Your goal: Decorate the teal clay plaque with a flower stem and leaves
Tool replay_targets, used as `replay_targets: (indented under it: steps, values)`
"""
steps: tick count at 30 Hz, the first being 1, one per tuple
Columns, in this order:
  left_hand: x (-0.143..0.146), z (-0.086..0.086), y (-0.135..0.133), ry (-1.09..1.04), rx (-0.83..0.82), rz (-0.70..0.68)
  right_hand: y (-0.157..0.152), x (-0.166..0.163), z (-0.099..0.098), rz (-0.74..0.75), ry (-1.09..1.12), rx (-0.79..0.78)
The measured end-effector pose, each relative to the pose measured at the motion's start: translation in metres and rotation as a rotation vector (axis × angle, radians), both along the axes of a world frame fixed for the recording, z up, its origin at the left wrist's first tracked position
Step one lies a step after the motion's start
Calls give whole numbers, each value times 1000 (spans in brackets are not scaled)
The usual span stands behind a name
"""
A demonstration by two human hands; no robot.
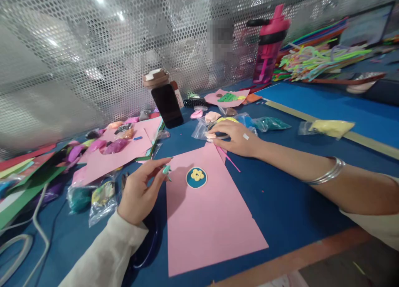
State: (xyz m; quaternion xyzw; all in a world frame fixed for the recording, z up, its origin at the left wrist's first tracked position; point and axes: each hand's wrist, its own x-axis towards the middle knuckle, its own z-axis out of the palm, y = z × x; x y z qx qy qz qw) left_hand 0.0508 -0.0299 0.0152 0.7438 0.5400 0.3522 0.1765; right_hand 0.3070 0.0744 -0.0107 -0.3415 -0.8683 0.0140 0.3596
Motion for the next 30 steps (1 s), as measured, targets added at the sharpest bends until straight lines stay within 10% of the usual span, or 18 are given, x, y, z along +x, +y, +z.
replay_targets:
  steps: [5,15,23,30]
  values:
    - [1,-1,0,-84,-27,28,16,-12,-8,-192,-94,-1]
    - [-3,-1,5,-442,-113,26,-6,-13,0,-75,77,-9]
    - [12,8,-17,135,189,-156,-40,-29,5,213,133,155]
    - [13,6,-18,155,183,-80,-52,-34,7,261,64,185]
